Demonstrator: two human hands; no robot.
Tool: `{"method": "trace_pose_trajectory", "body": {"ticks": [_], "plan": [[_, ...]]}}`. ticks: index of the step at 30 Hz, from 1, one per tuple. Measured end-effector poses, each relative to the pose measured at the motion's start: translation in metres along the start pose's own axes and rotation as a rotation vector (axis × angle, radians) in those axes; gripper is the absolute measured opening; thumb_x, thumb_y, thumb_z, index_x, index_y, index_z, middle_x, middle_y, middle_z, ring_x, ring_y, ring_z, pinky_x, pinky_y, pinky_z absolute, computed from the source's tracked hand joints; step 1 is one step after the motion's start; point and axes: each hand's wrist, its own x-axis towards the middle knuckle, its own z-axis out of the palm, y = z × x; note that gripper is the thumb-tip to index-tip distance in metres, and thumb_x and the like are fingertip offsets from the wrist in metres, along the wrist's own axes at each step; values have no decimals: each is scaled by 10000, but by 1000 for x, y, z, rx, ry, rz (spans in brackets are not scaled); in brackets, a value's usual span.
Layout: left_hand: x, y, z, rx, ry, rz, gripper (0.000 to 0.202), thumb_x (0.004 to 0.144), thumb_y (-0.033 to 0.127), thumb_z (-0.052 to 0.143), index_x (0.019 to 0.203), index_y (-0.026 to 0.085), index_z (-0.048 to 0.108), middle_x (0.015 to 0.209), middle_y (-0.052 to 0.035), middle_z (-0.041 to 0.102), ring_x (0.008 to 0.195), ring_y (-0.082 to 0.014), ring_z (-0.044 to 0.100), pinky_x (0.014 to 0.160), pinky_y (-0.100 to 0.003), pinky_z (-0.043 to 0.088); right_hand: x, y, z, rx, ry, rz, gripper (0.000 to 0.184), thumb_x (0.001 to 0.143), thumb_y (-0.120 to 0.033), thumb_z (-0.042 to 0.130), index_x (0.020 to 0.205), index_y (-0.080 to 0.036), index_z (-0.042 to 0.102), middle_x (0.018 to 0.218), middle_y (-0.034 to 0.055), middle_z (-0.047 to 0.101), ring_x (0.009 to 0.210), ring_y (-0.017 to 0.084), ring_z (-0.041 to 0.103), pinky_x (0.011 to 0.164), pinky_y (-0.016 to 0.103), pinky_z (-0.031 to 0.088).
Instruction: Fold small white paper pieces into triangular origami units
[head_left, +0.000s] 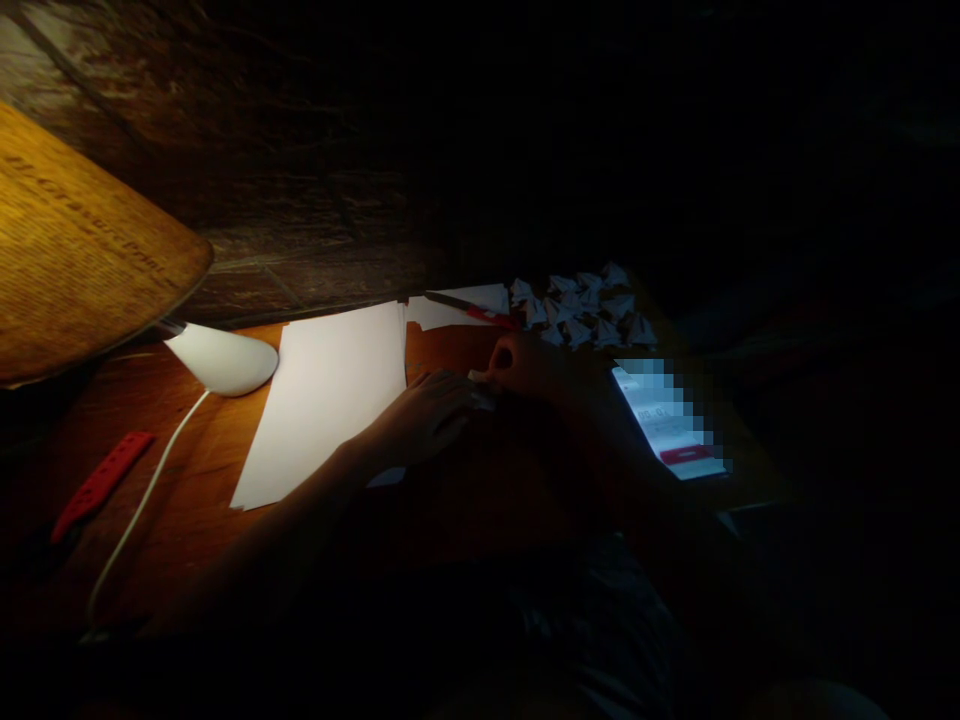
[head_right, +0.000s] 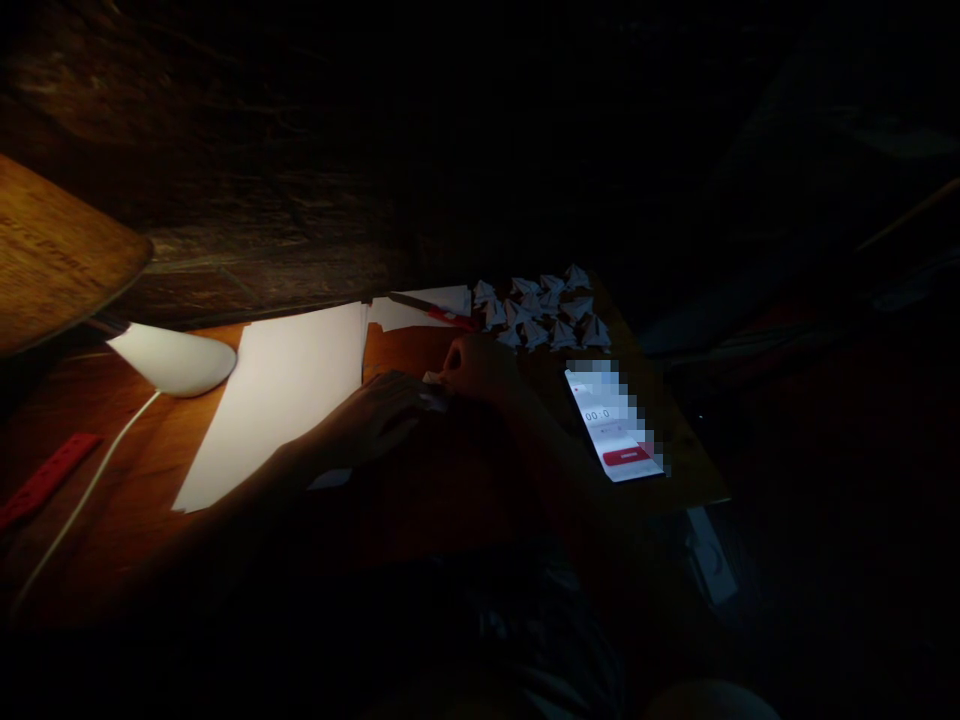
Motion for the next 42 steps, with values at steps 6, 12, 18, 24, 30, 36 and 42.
{"method": "trace_pose_trajectory", "body": {"ticks": [6, 12, 18, 24, 30, 36, 42], "plan": [[0, -3, 3, 33, 15, 7, 259, 964, 199, 545, 1190, 193, 672, 1231, -123, 694, 1149, -313, 606, 989, -520, 532, 8, 12, 6, 132, 8, -59, 88, 869, -269, 762, 922, -199, 772, 972, 37, 789, 844, 167, 668, 704, 275, 417], [0, -4, 4, 20, 11, 14, 278, 961, 191, 546, 1214, 201, 660, 1221, -115, 692, 1148, -303, 596, 988, -498, 522, 13, 23, 9, 218, -11, -133, 137, 830, -263, 787, 944, -186, 779, 941, 33, 783, 782, 146, 644, 687, 263, 424], [0, -3, 3, 21, 12, 10, 288, 956, 184, 547, 1223, 194, 656, 1253, -122, 682, 1172, -306, 589, 1014, -512, 511, 13, 26, 8, 220, 2, -191, 82, 816, -211, 774, 893, -190, 792, 904, 30, 784, 784, 146, 653, 685, 253, 429], [0, -2, 3, 15, 3, 4, 308, 956, 197, 523, 1233, 191, 658, 1268, -134, 678, 1162, -311, 580, 1006, -518, 505, 10, 18, 8, 147, 36, -127, 64, 824, -231, 779, 877, -211, 807, 905, 27, 795, 795, 155, 670, 679, 267, 421], [1, -1, 2, 42, -21, -11, 316, 964, 222, 515, 1244, 186, 658, 1251, -135, 684, 1156, -327, 572, 976, -524, 500, 6, 12, 7, 90, 44, -98, 68, 837, -243, 765, 884, -228, 812, 944, 26, 795, 839, 168, 681, 709, 282, 435], [1, 0, 2, 48, -25, -10, 276, 966, 210, 520, 1201, 182, 662, 1261, -140, 674, 1163, -329, 566, 982, -517, 492, 6, 11, 7, 77, 44, -95, 54, 836, -234, 767, 876, -228, 803, 944, 21, 791, 854, 169, 677, 709, 281, 425], [-1, 1, 5, 83, -18, 5, 338, 960, 157, 506, 1275, 176, 627, 1459, -142, 602, 1237, -333, 545, 1053, -537, 469, 5, 9, 6, 104, 29, -101, 61, 824, -234, 782, 879, -209, 789, 923, 21, 785, 834, 162, 670, 714, 278, 418]]}}
